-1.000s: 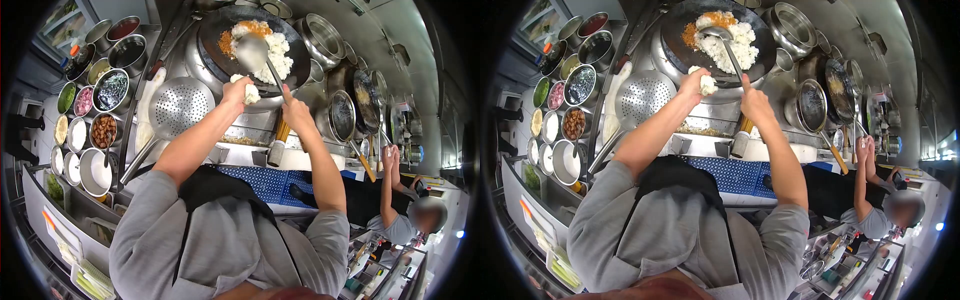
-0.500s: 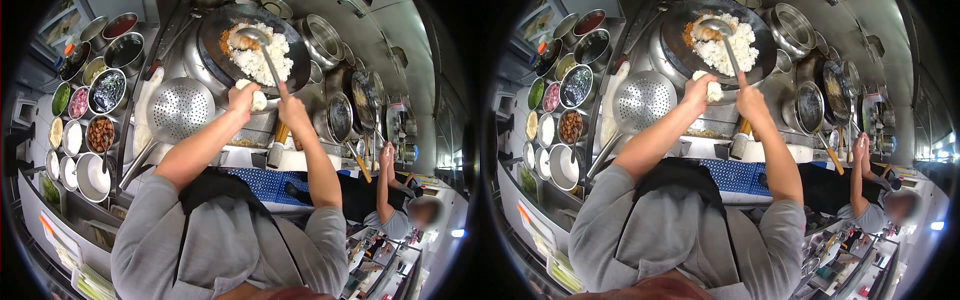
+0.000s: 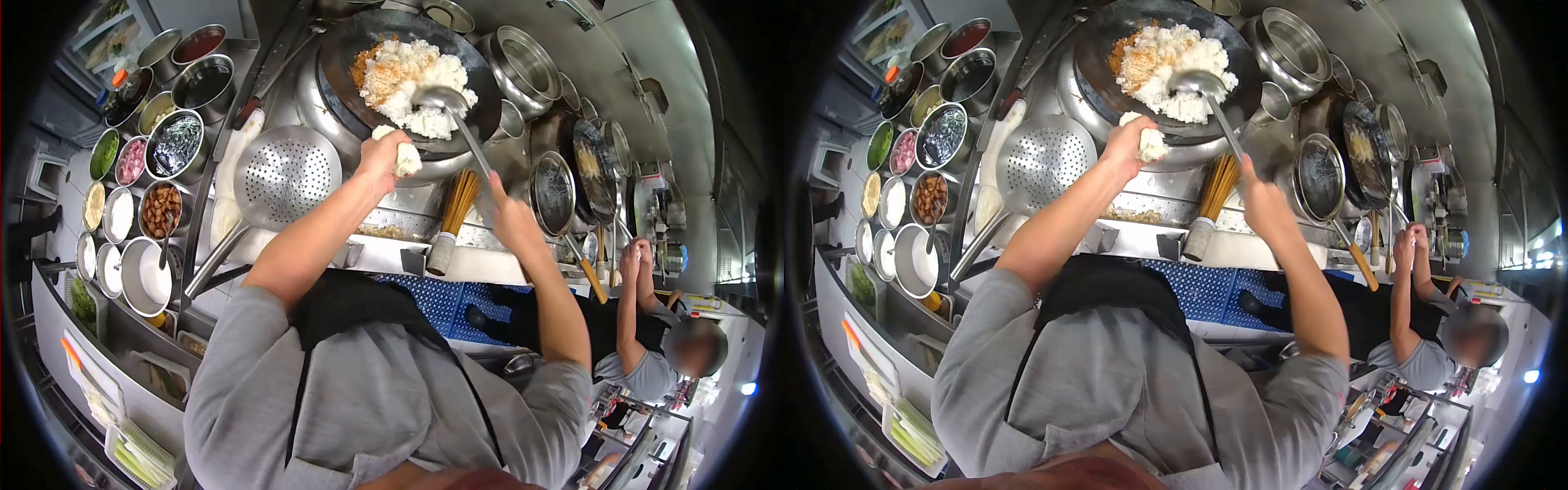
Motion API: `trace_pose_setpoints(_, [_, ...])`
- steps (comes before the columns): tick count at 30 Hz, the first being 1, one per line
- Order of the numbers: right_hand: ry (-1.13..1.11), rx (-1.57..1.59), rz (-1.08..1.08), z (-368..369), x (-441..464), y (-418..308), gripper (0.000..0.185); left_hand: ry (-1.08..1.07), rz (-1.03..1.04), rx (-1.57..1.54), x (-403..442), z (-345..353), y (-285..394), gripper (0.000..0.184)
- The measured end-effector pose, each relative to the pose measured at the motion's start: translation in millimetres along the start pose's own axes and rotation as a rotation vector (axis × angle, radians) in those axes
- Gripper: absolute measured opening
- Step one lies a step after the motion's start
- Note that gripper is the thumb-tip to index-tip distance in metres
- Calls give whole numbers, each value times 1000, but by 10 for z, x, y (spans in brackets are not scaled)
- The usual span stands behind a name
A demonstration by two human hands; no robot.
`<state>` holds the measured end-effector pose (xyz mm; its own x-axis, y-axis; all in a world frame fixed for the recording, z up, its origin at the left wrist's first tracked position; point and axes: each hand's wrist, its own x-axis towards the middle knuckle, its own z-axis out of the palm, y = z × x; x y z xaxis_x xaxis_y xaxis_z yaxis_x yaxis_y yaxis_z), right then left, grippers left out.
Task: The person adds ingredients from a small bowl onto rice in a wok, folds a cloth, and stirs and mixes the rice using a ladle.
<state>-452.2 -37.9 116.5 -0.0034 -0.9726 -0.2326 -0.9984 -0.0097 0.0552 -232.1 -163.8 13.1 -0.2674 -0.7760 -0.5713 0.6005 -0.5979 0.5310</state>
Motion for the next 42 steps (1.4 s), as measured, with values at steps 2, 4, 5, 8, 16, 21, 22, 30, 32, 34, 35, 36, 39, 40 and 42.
trace_pose_setpoints(2, [90, 148, -25, 103, 324, -73, 66, -41, -17, 56, 43, -64, -11, 18])
trace_pose_setpoints(4, [118, 242, -51, 12, 283, -53, 65, -45, -14, 75, 49, -96, -36, 18])
trace_pose_setpoints(5, [137, 288, -65, -79, 288, -57, 65, -50, -8, 84, 55, -88, -13, 18])
trace_pose_setpoints(8, [205, 281, 65, -193, 307, -162, 64, -36, 14, 80, 78, -59, -29, 18])
trace_pose_setpoints(16, [57, 863, 225, -153, 409, -282, 66, -21, 18, 91, 50, -73, -36, 20])
trace_pose_setpoints(21, [284, 1299, 424, 87, 901, -598, 62, -23, 26, 79, 55, -64, -18, 20])
trace_pose_setpoints(22, [261, 1371, 403, 153, 1122, -637, 54, -26, 31, 83, 34, -60, -10, 20])
trace_pose_setpoints(30, [-11, 956, 133, -137, 1523, -1022, 59, -24, 67, 32, 11, -46, -11, 15])
trace_pose_setpoints(32, [158, 356, -104, 114, 1470, -836, 67, -17, 73, 34, -41, -29, -4, 16])
trace_pose_setpoints(34, [101, -2, -148, 74, 1199, -763, 77, -5, 68, 43, -19, -51, -20, 16])
trace_pose_setpoints(35, [94, -90, -172, 83, 1028, -679, 78, -1, 68, 46, -6, -44, -25, 16])
trace_pose_setpoints(36, [87, -176, -195, 91, 851, -552, 79, -18, 64, 55, -11, -47, -33, 18])
trace_pose_setpoints(39, [31, -249, -172, -85, 544, -276, 77, -56, 54, 81, -23, -78, -16, 22])
trace_pose_setpoints(40, [4, -247, -155, -166, 463, -242, 76, -56, 49, 75, -11, -81, -20, 23])
trace_pose_setpoints(42, [100, -37, -143, -169, 271, -301, 73, -36, 39, 82, 9, -72, -27, 25])
